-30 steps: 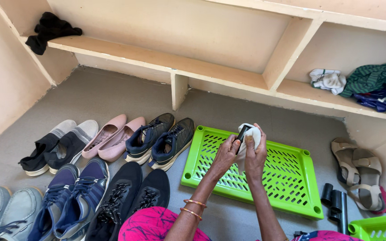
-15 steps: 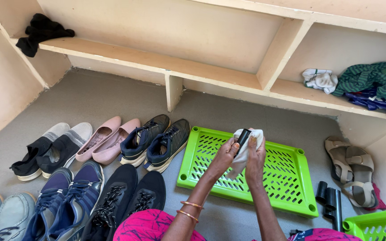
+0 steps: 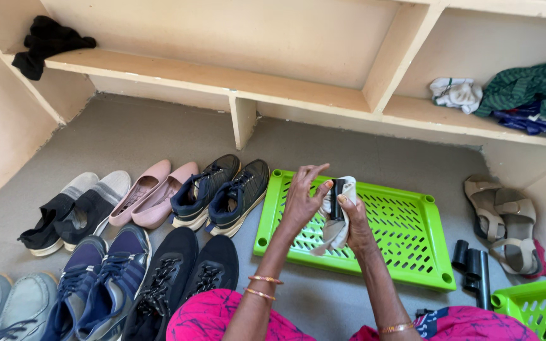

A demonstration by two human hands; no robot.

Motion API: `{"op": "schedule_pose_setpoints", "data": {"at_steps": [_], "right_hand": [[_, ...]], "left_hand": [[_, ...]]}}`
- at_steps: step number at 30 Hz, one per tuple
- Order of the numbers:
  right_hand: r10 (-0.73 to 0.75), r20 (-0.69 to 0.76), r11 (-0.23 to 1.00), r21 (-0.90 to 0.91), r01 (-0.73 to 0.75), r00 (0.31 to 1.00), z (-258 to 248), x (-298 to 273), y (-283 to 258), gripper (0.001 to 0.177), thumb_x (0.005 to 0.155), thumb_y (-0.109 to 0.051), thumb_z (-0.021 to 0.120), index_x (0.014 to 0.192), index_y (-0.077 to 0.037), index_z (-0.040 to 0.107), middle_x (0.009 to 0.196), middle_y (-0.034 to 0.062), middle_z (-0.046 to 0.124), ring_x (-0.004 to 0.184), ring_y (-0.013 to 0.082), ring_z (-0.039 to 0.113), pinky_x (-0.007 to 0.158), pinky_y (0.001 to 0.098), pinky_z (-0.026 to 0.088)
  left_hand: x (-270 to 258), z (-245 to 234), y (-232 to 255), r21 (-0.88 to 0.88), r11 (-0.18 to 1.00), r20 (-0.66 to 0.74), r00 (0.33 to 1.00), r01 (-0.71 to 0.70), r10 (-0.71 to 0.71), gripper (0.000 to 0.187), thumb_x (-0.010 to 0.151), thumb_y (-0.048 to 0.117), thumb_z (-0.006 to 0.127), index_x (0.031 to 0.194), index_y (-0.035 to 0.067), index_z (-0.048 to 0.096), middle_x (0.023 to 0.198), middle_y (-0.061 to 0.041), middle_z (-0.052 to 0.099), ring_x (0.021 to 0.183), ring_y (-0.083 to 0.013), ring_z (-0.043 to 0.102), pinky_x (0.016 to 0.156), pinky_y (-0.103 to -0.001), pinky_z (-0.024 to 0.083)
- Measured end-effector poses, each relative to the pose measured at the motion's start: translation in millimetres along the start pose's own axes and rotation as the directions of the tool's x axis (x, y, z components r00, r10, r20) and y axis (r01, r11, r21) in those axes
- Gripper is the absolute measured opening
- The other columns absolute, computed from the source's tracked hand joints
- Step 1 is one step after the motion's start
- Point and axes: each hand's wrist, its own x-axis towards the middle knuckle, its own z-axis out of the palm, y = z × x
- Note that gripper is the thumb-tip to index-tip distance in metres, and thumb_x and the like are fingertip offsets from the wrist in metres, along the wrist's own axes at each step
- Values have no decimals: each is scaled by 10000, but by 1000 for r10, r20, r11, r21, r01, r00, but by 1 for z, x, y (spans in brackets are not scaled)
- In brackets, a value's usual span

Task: The person wipes black plastic legs with a white cloth, then inserts each leg into the corners of a green plastic stool base. The person lifts and rotates the stool to align and secure the legs one at a time.

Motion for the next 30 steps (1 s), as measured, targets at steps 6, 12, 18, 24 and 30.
{"op": "schedule_pose_setpoints", "data": {"at_steps": [6, 12, 18, 24, 30], "right_hand": [[244, 51, 951, 182, -250, 968, -3, -3, 16, 518, 850, -468, 768, 1144, -77, 599, 884, 34, 649, 726, 126, 631, 631, 289, 545], [299, -104, 946, 163, -281, 948, 0, 3, 16, 547, 851, -501, 697, 1208, -96, 608, 879, 55, 669, 752, 125, 671, 684, 282, 587], [153, -49, 981, 126, -146, 987, 19, 4, 11, 543, 1039, -520, 627, 1271, -32, 584, 938, 47, 644, 756, 109, 634, 623, 256, 538], [-149, -200, 989, -53, 141, 968, 47, -17, 0, 518, 1018, -490, 596, 1335, -83, 540, 1071, 22, 616, 898, 69, 634, 743, 256, 573], [-199, -345, 978, -133, 162, 917, 64, -22, 2, 477, 988, -480, 526, 1293, -117, 481, 1074, 33, 595, 916, 112, 637, 767, 297, 608]], "left_hand": [[-1, -21, -3, -583, 701, 407, 894, 411, -186, 487, 941, 374, 751, 1288, 33, 732, 1140, -88, 770, 1052, -143, 690, 959, -308, 554], [2, -22, -5, -487, 767, 437, 877, 417, -199, 506, 876, 388, 765, 1247, 46, 727, 1077, -90, 765, 997, -151, 707, 915, -325, 570], [3, -14, -7, -324, 878, 266, 925, 353, -273, 470, 859, 380, 792, 1166, 28, 745, 1050, -113, 792, 999, -160, 746, 894, -341, 578], [1, -8, 2, -414, 760, 250, 865, 501, -434, 438, 794, 343, 814, 1107, 46, 739, 1030, -76, 773, 900, -153, 730, 711, -355, 632], [0, 6, 8, -450, 826, -21, 921, 338, -389, 390, 838, 281, 841, 1061, 4, 681, 899, -88, 745, 760, -142, 722, 652, -271, 617]]}}
